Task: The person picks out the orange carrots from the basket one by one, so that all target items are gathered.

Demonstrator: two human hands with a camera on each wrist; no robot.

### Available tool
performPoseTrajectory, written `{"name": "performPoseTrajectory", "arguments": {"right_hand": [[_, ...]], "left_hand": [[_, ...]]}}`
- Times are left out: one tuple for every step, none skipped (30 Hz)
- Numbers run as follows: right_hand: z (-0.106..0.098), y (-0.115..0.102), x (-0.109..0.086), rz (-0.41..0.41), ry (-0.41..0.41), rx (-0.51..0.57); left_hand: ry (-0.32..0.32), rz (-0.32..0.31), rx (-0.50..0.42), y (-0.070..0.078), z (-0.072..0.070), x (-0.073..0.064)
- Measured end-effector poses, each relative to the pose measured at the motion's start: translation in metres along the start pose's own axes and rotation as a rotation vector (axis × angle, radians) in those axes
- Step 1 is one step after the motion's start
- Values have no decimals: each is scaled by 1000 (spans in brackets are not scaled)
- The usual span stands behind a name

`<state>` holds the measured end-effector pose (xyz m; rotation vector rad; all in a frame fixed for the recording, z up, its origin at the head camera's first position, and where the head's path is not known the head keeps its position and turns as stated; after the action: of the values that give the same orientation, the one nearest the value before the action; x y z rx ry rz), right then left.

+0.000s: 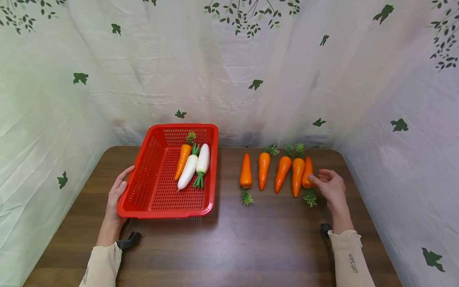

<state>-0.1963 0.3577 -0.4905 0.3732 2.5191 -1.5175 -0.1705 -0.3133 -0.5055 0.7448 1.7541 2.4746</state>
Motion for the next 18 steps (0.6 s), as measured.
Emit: {"name": "performPoseTrajectory", "arguments": {"right_hand": [[-1, -1, 0, 0, 15, -2], [-1, -3, 0, -1, 29, -1], [-2, -5, 1, -4, 45, 0], [-3, -7, 0, -4, 61, 2], [-4, -9, 0, -9, 78, 8], [-4, -12, 0, -14, 93, 15], [-5, -15, 0, -19, 107, 18], [-5, -18, -1, -27, 117, 24], [-5, -21, -1, -37, 128, 30], [-5, -24, -1, -45, 138, 36], [-5, -28, -2, -53, 148, 41], [-5, -30, -3, -60, 154, 46], [-4, -33, -5, -66, 160, 51], [-3, -36, -6, -74, 165, 56], [-2, -38, -7, -83, 168, 61], [-1, -40, -8, -90, 168, 66], [1, -43, -10, -99, 165, 69], [3, -45, -11, -106, 157, 75]], "left_hand": [[3, -1, 6, 0, 0, 0], [7, -2, 13, 0, -1, 0], [9, -1, 18, 0, -1, 0], [12, -3, 22, 0, -1, 0], [10, -1, 20, 0, -1, 1], [10, 2, 17, -1, -1, 1], [9, 5, 11, -1, -1, 2], [10, 8, 2, 0, -1, 2], [10, 11, -4, 0, -1, 3], [10, 14, -10, 0, -1, 3], [7, 19, -16, 0, -1, 3], [8, 20, -16, 0, -1, 3], [7, 21, -16, 0, -1, 3], [7, 20, -12, 0, -1, 3], [6, 19, -9, -1, -1, 3], [5, 17, -8, -1, -1, 3], [4, 16, -7, -1, -1, 3], [3, 13, -7, -2, -1, 3]]}}
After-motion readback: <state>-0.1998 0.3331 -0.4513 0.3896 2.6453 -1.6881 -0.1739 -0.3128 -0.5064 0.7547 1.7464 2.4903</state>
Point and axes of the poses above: each hand's wrist, its own x-axis towards the middle knuckle, its own z-axis out of the palm, y = z × x, the point moved 5 cm from there along x, towards the middle knuckle, and after that the axes turned 11 degrees about -y, right-handed, at the moved point
